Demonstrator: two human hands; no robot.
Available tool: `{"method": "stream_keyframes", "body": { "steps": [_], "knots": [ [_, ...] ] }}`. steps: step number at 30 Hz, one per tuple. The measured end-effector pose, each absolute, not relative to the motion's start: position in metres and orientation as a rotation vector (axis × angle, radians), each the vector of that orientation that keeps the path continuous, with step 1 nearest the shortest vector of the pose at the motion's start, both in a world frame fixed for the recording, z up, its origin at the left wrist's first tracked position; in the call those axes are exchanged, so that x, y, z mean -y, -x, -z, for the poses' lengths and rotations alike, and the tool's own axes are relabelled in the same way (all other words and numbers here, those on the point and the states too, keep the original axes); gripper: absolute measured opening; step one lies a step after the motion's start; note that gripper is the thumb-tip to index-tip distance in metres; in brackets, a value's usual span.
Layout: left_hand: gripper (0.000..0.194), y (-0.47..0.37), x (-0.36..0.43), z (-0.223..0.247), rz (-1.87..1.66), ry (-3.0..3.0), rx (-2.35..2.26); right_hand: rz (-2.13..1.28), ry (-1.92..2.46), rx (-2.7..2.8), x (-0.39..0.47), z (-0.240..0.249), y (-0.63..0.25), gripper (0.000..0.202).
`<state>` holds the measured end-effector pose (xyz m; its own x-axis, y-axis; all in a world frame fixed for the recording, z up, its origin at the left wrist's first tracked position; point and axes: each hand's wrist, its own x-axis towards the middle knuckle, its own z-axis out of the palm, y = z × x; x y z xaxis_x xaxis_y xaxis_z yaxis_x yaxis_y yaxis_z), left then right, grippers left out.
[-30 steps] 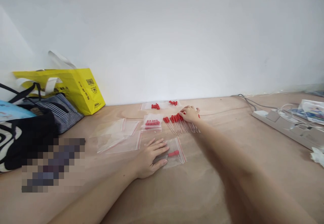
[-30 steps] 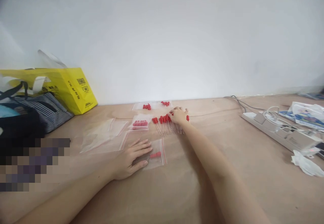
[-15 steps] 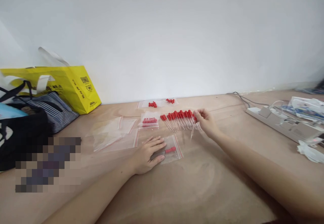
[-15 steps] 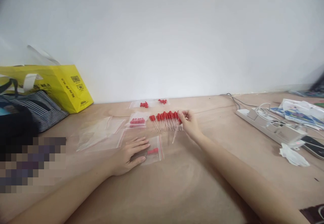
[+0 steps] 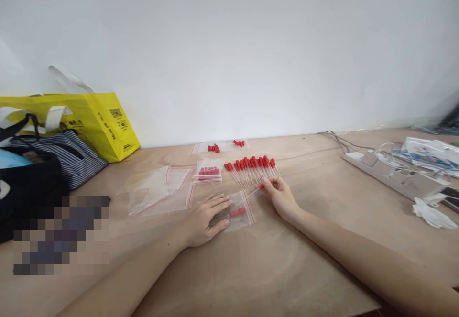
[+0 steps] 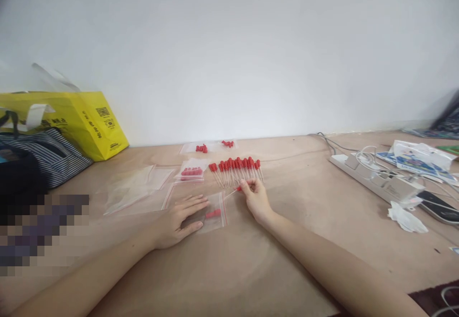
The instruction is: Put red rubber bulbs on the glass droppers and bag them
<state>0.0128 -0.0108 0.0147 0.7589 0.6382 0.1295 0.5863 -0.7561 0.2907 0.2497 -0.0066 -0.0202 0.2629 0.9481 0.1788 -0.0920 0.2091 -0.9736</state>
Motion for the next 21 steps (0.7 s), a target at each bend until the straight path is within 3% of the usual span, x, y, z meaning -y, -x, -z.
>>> {"method": "stream_keyframes", "body": {
  "steps": [7, 14, 21],
  "knots": [
    [0.045, -0.013, 0.012, -0.014, -0.343, -2.719, -0.972, -0.369, 1.22, 1.861, 0.019, 0.014, -0.249, 0.018],
    [0.045, -0.017, 0.009, -0.014, -0.393, -2.7, -0.972, -0.328, 1.192, 1.965, 0.013, 0.013, -0.238, 0.007],
    [0.045, -0.019, -0.002, -0.013, -0.384, -2.698, -0.922, -0.039, 1.316, 2.007, -0.002, -0.002, -0.254, 0.02]
  ]
}}
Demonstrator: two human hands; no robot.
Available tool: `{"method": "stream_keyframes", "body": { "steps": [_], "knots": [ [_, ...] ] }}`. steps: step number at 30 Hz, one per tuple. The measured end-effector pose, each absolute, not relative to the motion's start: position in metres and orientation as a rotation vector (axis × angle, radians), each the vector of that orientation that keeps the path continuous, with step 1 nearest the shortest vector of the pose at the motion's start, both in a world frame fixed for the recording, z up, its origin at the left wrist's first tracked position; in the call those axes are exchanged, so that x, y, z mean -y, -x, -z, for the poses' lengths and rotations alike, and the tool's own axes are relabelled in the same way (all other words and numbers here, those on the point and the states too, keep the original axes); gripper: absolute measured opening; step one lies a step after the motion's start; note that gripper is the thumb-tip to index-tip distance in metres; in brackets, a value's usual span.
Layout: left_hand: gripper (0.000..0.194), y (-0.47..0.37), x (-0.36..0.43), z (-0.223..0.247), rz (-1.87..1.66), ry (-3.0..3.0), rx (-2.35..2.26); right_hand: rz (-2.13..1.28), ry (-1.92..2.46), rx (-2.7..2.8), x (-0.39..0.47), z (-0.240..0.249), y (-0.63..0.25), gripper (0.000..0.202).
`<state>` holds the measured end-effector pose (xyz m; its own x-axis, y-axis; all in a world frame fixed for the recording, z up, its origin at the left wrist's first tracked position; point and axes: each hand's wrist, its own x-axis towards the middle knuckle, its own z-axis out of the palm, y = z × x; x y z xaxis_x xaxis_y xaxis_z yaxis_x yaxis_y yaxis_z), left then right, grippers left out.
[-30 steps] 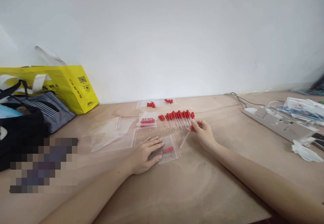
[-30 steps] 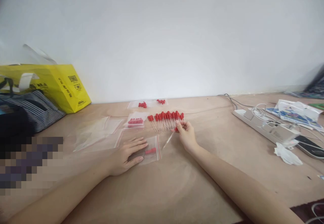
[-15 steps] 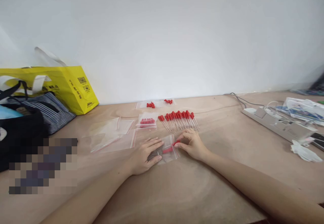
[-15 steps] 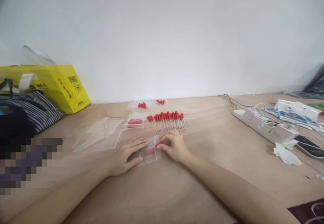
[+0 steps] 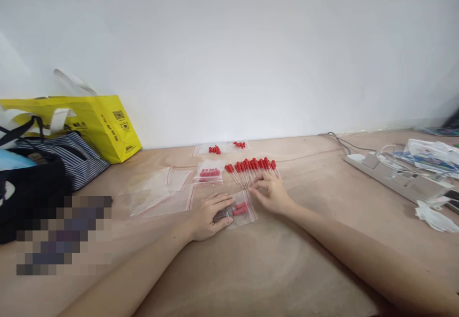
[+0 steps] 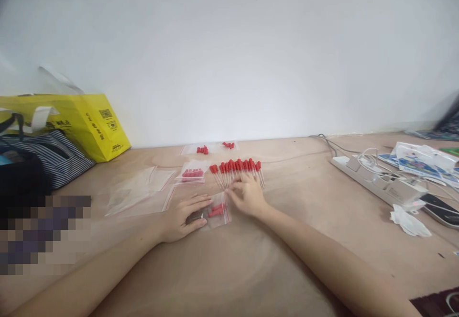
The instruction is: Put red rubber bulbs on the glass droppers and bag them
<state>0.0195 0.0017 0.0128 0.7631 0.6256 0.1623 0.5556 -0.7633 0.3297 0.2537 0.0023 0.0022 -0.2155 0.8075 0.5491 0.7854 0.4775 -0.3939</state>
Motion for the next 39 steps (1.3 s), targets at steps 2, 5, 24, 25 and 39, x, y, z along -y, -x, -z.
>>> {"method": "stream_keyframes", "body": {
  "steps": [2, 5, 24, 25, 39],
  "knots": [
    [0.044, -0.021, -0.006, -0.013, -0.37, -2.718, -0.911, 0.056, 1.435, 1.916, -0.025, -0.01, -0.262, 0.022],
    [0.044, -0.023, -0.012, -0.013, -0.361, -2.768, -0.888, 0.107, 1.605, 1.912, -0.066, -0.019, -0.265, 0.024],
    [0.037, -0.019, -0.011, -0.008, -0.445, -2.769, -0.838, -0.414, 1.579, 1.488, -0.1, -0.027, -0.275, 0.036],
    [0.037, -0.019, -0.012, -0.009, -0.442, -2.773, -0.841, -0.461, 1.509, 1.44, -0.09, -0.026, -0.279, 0.037],
    [0.041, -0.02, 0.001, -0.012, -0.482, -2.6, -1.14, -1.125, 1.113, 0.875, 0.002, 0.009, -0.266, 0.039]
  ]
}}
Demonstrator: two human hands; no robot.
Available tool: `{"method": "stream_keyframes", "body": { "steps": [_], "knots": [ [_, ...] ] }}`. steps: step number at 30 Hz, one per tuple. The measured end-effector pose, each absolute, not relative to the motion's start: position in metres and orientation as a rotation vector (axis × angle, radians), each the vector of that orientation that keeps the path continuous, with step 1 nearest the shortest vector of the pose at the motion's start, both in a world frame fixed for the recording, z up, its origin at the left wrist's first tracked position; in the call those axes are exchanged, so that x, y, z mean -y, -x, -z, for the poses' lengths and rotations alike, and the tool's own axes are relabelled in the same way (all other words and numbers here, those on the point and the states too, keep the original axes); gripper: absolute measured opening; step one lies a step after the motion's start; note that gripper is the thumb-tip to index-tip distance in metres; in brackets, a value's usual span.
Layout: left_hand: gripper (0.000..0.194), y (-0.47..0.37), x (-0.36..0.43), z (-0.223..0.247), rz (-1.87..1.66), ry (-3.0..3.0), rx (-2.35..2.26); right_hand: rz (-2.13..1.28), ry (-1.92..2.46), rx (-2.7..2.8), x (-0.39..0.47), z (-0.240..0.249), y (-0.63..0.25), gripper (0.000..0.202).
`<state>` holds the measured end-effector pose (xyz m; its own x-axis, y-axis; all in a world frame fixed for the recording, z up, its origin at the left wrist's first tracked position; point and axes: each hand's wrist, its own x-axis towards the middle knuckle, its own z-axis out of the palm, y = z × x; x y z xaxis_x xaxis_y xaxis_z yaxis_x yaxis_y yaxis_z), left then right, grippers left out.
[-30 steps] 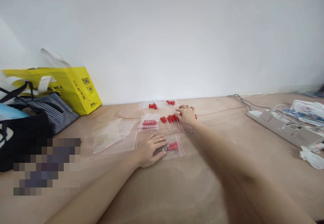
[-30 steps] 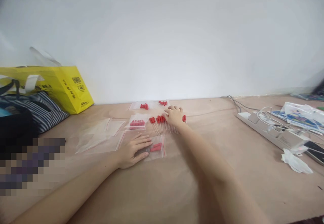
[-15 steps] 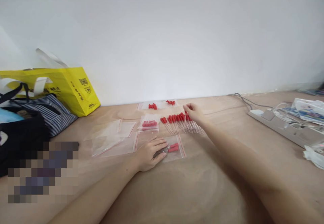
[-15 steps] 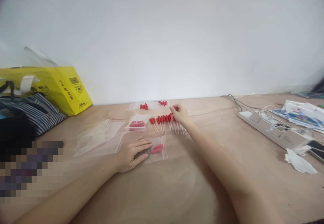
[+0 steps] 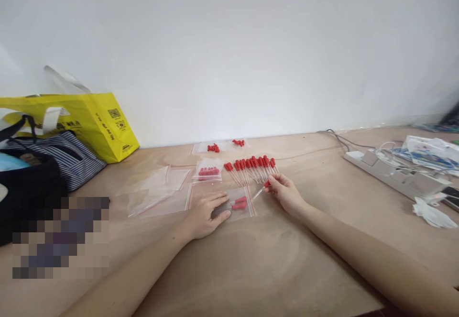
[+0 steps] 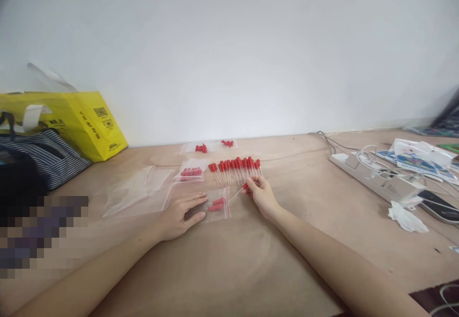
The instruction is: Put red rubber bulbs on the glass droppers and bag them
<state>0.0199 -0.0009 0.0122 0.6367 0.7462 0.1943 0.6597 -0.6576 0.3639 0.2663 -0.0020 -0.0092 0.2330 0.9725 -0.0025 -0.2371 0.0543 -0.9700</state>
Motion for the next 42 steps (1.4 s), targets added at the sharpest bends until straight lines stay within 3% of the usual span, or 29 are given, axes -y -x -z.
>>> {"method": "stream_keyframes", "body": {
  "steps": [11, 18, 27, 35, 39, 42],
  "knots": [
    [0.045, -0.025, 0.004, -0.01, -0.465, -2.627, -1.243, -1.231, 1.026, 0.926, 0.024, 0.01, -0.252, 0.035],
    [0.045, -0.026, 0.004, -0.005, -0.453, -2.671, -1.269, -1.06, 1.123, 1.522, 0.015, 0.018, -0.256, 0.02],
    [0.045, -0.026, 0.003, -0.005, -0.466, -2.665, -1.249, -1.28, 0.979, 1.636, 0.0, 0.014, -0.253, 0.017],
    [0.045, -0.026, 0.005, -0.007, -0.393, -2.687, -1.254, -1.038, 1.13, 1.894, -0.016, 0.012, -0.262, 0.016],
    [0.042, -0.026, 0.007, -0.011, -0.441, -2.683, -1.151, -0.326, 1.534, 1.839, -0.054, -0.002, -0.281, 0.016],
    [0.037, -0.026, 0.009, -0.015, -0.498, -2.66, -1.019, -0.109, 1.685, 1.742, -0.086, -0.01, -0.287, 0.023]
  ]
}}
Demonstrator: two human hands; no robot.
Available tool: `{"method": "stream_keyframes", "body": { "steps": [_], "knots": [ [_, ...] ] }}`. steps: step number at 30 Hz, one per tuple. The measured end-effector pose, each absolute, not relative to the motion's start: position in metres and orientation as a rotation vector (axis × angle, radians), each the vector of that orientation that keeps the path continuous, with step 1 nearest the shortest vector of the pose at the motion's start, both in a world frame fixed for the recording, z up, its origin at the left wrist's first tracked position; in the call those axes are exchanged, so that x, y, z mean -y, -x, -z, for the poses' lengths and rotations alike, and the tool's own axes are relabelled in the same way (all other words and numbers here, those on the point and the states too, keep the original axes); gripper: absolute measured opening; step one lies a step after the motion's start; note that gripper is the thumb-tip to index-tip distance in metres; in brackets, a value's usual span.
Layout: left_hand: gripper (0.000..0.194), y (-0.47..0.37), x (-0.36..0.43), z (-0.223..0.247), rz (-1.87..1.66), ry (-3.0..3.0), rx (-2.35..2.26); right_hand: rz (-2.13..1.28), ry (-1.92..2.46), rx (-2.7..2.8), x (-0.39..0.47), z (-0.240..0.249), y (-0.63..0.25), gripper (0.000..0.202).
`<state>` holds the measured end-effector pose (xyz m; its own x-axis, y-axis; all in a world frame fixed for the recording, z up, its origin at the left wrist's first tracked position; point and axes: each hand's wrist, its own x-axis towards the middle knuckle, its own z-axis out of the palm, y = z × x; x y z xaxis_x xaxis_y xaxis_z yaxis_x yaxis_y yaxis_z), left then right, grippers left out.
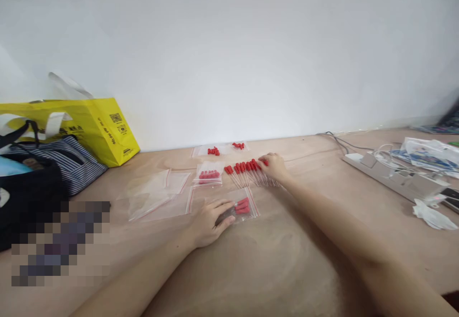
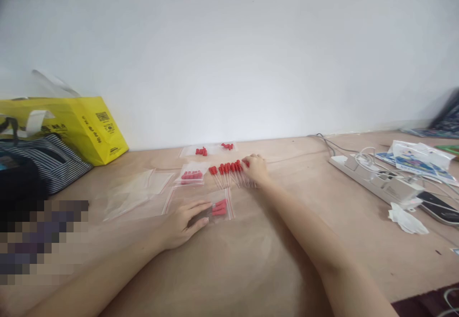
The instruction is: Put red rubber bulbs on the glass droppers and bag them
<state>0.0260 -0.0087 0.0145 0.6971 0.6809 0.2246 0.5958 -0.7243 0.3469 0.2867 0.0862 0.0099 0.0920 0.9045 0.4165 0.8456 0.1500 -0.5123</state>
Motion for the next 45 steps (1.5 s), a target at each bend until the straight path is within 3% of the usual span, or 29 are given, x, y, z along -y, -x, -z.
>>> {"method": "stream_keyframes", "body": {
  "steps": [4, 11, 15, 22, 31, 39, 45],
  "knots": [
    [0.033, -0.021, 0.01, -0.017, -0.557, -2.581, -0.938, 0.178, 1.945, 1.75, -0.114, -0.008, -0.278, 0.034],
    [0.039, -0.011, 0.014, -0.019, -0.405, -2.581, -0.902, 0.161, 1.926, 1.659, -0.118, -0.005, -0.264, 0.026],
    [0.05, -0.013, 0.016, -0.02, -0.271, -2.592, -0.921, -0.132, 1.702, 1.438, -0.106, -0.016, -0.273, 0.023],
    [0.049, -0.014, 0.011, -0.017, -0.212, -2.675, -0.842, -0.608, 1.231, 1.121, -0.05, -0.013, -0.29, 0.028],
    [0.051, -0.016, 0.015, -0.02, -0.228, -2.636, -0.849, -1.075, 1.108, 0.688, -0.025, 0.016, -0.262, 0.024],
    [0.058, -0.019, 0.02, -0.022, -0.251, -2.571, -0.821, -1.155, 1.11, 1.184, -0.008, 0.019, -0.249, 0.026],
    [0.058, -0.019, 0.019, -0.018, -0.255, -2.593, -0.798, -0.64, 1.234, 1.802, 0.002, 0.016, -0.247, 0.022]
  ]
}}
